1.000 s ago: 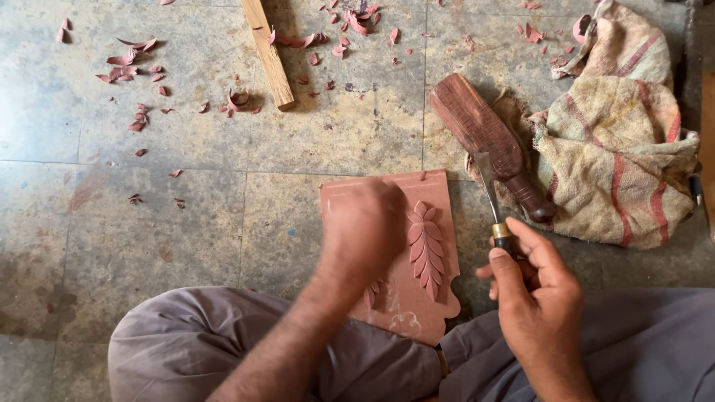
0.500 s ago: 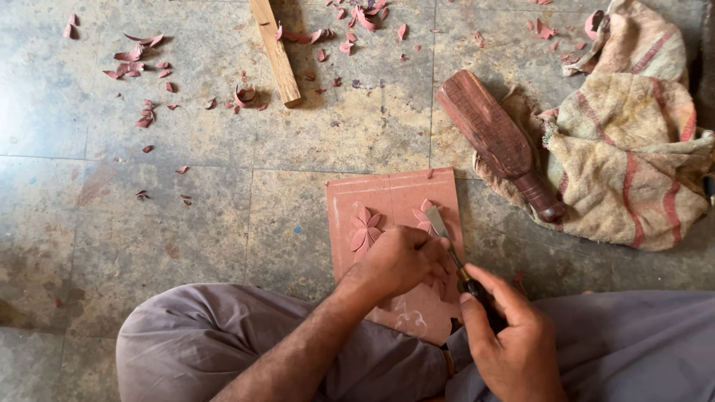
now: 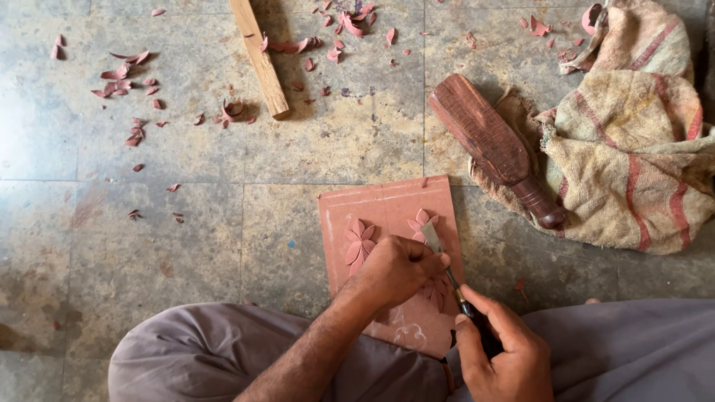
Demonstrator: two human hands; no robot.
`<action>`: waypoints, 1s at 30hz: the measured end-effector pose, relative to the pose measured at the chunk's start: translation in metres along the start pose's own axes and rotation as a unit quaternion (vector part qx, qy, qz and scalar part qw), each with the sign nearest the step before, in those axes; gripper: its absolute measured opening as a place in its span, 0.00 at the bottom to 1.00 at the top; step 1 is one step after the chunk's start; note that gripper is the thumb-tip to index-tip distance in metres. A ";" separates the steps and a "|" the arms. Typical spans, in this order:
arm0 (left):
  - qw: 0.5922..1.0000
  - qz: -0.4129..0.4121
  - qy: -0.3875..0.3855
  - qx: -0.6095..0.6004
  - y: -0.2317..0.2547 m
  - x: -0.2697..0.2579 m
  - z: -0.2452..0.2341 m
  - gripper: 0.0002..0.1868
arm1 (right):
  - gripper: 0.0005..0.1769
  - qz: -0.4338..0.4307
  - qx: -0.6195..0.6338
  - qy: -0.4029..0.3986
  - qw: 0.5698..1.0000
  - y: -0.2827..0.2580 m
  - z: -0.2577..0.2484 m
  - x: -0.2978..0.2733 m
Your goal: The person carves intricate leaf and petal patterns into a wooden panel using various chisels and a wooden mallet. They work while sitting cross-legged on the floor, holding the wood piece in their lap and switching tools to refine the details.
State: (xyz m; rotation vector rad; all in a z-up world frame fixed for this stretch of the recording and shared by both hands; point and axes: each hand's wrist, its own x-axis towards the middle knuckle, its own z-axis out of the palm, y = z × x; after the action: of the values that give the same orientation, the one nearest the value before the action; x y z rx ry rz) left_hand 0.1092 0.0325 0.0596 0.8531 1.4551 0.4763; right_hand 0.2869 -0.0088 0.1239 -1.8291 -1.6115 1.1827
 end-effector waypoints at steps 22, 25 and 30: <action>0.971 0.022 0.020 -0.238 -0.005 0.012 0.005 0.18 | 0.20 -0.042 -0.078 0.001 0.996 -0.010 0.004 0.020; 0.997 -0.031 -0.008 -0.069 -0.001 0.003 0.000 0.16 | 0.19 -0.114 -0.064 0.013 0.991 -0.009 0.000 0.013; 0.998 -0.032 0.025 -0.050 -0.001 0.001 0.005 0.19 | 0.22 0.065 -0.037 -0.024 0.997 -0.011 0.002 0.014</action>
State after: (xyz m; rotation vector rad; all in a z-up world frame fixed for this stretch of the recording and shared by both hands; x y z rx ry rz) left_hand 0.1137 0.0316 0.0584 0.7173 1.4871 0.5215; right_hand 0.2786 0.0064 0.1269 -1.9938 -1.6028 1.2465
